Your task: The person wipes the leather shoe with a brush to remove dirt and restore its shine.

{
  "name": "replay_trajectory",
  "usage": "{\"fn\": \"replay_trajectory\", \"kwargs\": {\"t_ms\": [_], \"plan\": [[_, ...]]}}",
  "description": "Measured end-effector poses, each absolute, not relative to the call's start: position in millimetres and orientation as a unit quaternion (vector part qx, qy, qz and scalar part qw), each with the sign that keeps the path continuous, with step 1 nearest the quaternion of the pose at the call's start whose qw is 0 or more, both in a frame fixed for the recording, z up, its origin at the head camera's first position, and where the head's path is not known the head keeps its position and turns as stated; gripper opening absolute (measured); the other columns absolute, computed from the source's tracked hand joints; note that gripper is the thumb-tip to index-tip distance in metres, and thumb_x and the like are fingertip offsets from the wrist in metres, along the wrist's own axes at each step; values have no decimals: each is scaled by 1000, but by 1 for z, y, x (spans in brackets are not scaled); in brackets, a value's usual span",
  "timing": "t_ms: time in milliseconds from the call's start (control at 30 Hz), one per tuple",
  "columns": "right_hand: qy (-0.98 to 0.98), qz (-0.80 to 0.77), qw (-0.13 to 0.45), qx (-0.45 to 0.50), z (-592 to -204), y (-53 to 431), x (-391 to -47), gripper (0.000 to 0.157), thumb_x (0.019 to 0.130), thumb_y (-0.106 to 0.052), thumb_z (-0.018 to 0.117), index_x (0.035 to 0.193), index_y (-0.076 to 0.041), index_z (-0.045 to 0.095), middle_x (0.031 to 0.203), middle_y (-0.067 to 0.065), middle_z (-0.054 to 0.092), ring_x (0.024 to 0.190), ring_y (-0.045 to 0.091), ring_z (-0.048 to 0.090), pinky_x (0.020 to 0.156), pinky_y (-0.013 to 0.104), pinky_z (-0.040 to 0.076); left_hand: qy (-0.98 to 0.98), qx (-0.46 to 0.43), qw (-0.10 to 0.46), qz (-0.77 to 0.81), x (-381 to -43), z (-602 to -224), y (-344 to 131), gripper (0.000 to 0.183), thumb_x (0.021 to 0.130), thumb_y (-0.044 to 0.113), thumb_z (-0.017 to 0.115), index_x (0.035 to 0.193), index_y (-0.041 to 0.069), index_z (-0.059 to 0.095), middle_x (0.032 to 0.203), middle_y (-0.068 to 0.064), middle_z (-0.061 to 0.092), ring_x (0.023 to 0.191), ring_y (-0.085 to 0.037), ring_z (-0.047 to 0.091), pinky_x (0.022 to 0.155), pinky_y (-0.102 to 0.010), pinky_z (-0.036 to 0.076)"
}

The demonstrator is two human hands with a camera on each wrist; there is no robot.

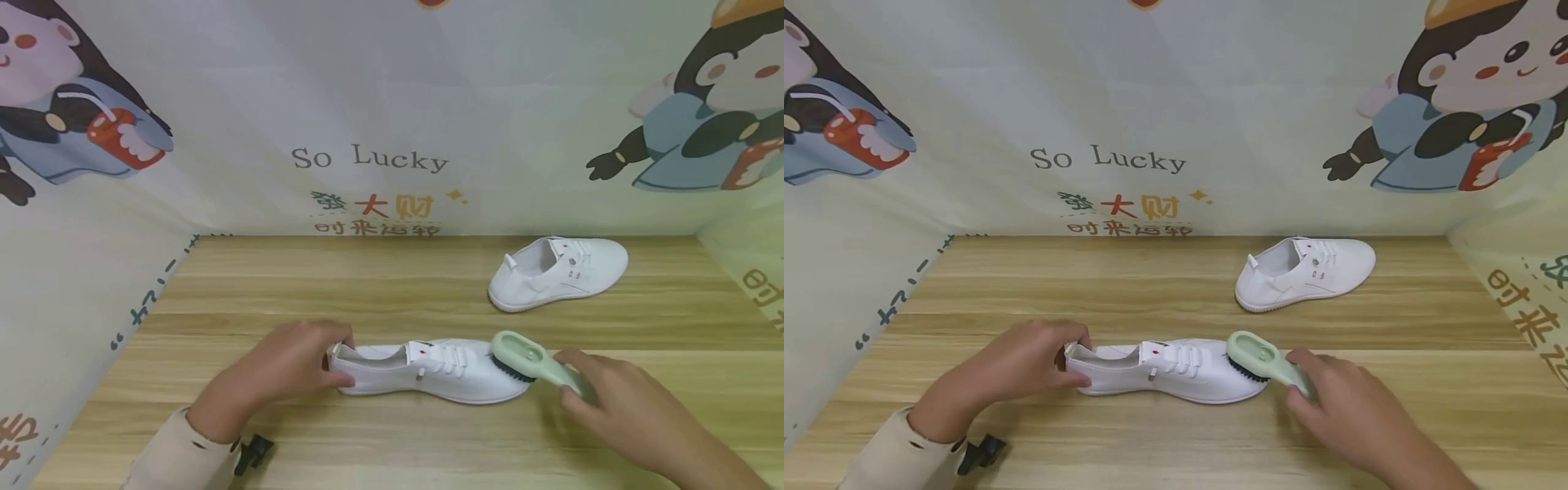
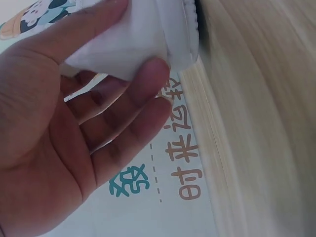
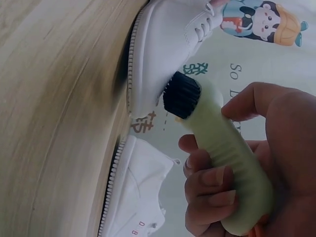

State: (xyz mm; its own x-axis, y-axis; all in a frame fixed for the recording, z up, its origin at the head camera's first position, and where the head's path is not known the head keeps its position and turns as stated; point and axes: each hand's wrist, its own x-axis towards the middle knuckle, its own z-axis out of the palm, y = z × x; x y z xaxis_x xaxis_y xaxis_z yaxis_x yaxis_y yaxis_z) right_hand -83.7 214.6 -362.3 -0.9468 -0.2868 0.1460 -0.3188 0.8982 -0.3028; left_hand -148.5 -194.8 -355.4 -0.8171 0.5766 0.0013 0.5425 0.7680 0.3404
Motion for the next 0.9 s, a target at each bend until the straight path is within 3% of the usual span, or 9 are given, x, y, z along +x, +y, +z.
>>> {"fn": "replay_trajectory", "kwargs": {"t_ms": [100,167,333,467,633,733,900], "plan": [[-971,171,22,164,-364,216,-84,30,87,-18,67,117,-16,67,64,-15,46,55,-1,37,52,21,35,935,301,60,178,-149,-358,-196,31,74,38,87,89,24,64,82,14,63,63,3,53,58,-20,45],[-967,173,16,184,-366,216,-84,30,87,-18,68,117,-16,66,67,-16,48,57,-3,38,54,20,36,934,300,66,180,-150,-360,-196,34,73,39,88,90,24,63,83,15,61,64,1,52,58,-20,45],[-959,162,30,229,-373,215,-85,38,92,-23,70,128,-12,65,95,-12,69,79,-2,56,68,28,52,939,280,101,173,-152,-366,-197,50,71,41,89,112,24,66,101,13,65,77,-3,56,70,-26,48],[-961,154,30,227,-377,212,-84,46,96,-28,67,137,-7,60,115,4,72,100,16,69,81,42,57,940,258,142,174,-153,-370,-197,68,71,43,89,131,23,64,121,8,69,90,-5,59,81,-32,50],[-970,145,31,193,-376,212,-84,48,96,-26,67,137,-2,58,110,11,73,97,25,71,79,47,57,942,247,147,173,-154,-369,-195,68,71,43,89,131,22,66,123,6,70,90,-5,59,81,-32,50],[-976,131,20,171,-373,216,-85,45,96,-26,66,134,-2,61,100,3,73,83,14,64,71,41,56,943,250,142,167,-155,-367,-193,67,71,42,89,131,22,66,122,5,71,87,-4,58,79,-31,49],[-977,128,14,168,-369,219,-85,38,92,-25,67,126,-7,68,76,-12,59,65,2,45,60,26,42,942,250,147,170,-155,-369,-194,68,72,42,89,132,21,66,122,6,70,83,-4,57,76,-30,49]]}}
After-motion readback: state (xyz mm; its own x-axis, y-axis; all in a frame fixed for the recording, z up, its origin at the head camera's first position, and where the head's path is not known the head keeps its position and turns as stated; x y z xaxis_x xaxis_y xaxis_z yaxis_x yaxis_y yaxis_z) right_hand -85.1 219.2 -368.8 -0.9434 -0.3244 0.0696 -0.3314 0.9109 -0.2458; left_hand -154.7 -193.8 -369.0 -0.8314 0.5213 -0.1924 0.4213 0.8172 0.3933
